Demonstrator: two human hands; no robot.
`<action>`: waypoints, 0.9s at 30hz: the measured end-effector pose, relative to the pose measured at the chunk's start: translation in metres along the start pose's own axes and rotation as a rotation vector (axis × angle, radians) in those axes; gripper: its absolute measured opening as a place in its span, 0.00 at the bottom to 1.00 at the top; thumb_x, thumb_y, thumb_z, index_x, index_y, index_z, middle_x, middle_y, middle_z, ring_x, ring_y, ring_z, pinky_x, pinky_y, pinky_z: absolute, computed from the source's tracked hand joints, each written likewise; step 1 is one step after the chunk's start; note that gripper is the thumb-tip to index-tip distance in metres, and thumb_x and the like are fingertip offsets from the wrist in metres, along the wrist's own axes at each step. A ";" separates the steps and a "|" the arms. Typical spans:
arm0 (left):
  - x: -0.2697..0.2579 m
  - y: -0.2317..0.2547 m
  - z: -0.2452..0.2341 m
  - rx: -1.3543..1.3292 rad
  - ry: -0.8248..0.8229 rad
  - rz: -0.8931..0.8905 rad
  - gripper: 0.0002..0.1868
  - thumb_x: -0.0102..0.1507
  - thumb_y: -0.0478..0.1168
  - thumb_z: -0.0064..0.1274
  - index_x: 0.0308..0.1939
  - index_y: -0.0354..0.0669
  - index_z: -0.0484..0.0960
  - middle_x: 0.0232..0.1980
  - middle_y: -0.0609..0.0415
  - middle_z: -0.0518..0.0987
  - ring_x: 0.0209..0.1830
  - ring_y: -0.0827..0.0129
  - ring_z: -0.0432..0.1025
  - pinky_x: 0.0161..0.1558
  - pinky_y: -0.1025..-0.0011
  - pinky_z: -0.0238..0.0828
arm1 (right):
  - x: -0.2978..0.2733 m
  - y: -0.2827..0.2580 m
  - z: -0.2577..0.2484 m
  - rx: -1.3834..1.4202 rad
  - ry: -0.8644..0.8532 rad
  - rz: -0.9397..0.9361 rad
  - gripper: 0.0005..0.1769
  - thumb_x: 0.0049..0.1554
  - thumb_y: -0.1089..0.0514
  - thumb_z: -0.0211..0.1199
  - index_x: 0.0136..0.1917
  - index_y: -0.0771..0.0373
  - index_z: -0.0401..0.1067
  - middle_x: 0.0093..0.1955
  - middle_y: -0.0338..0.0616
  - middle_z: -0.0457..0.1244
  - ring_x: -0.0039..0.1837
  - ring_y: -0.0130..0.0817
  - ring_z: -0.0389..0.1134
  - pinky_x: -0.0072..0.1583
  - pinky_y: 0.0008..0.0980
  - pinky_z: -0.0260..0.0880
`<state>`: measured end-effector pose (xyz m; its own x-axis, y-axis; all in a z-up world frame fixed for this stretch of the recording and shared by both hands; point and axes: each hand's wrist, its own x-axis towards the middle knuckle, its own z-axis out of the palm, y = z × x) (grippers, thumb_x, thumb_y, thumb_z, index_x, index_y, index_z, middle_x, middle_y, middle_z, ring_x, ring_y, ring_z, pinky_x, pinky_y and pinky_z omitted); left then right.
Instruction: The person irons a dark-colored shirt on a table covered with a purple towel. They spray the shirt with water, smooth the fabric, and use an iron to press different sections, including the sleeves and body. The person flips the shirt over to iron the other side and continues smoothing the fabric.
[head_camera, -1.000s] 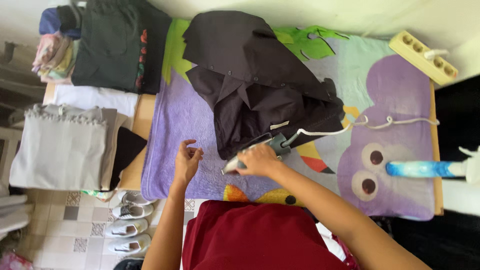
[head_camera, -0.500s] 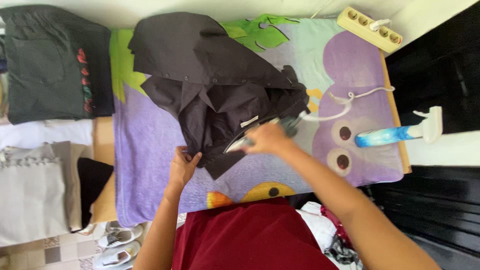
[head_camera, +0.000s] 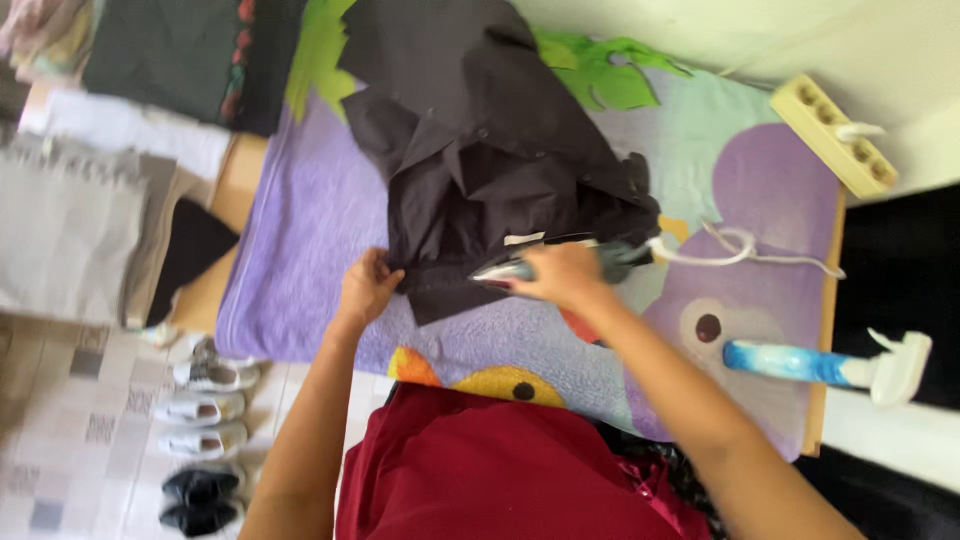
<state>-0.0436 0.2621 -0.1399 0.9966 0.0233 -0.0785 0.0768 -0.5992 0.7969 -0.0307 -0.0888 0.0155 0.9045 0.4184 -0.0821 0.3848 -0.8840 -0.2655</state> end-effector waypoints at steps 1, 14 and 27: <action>-0.002 0.001 -0.002 -0.026 0.000 -0.037 0.22 0.59 0.42 0.67 0.52 0.37 0.77 0.32 0.52 0.78 0.30 0.65 0.73 0.37 0.68 0.73 | 0.008 -0.020 0.008 -0.034 -0.084 0.001 0.30 0.47 0.27 0.65 0.47 0.53 0.78 0.36 0.47 0.70 0.38 0.46 0.73 0.39 0.48 0.71; -0.057 0.035 -0.057 -0.165 0.569 -0.206 0.11 0.70 0.43 0.53 0.47 0.36 0.80 0.29 0.50 0.79 0.27 0.68 0.70 0.33 0.65 0.68 | 0.034 -0.102 0.028 -0.063 -0.087 -0.213 0.29 0.49 0.29 0.67 0.44 0.57 0.78 0.34 0.52 0.70 0.36 0.50 0.73 0.37 0.48 0.72; -0.045 0.071 -0.028 -0.297 0.349 -0.174 0.10 0.69 0.41 0.53 0.47 0.37 0.80 0.29 0.55 0.79 0.26 0.74 0.70 0.31 0.70 0.68 | -0.026 0.113 -0.022 -0.265 0.062 0.120 0.33 0.52 0.24 0.67 0.41 0.57 0.79 0.33 0.53 0.68 0.38 0.54 0.71 0.41 0.50 0.70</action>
<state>-0.0823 0.2406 -0.0633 0.9143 0.4003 -0.0610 0.1975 -0.3093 0.9302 -0.0064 -0.2041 0.0090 0.9528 0.3014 -0.0367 0.3017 -0.9534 0.0034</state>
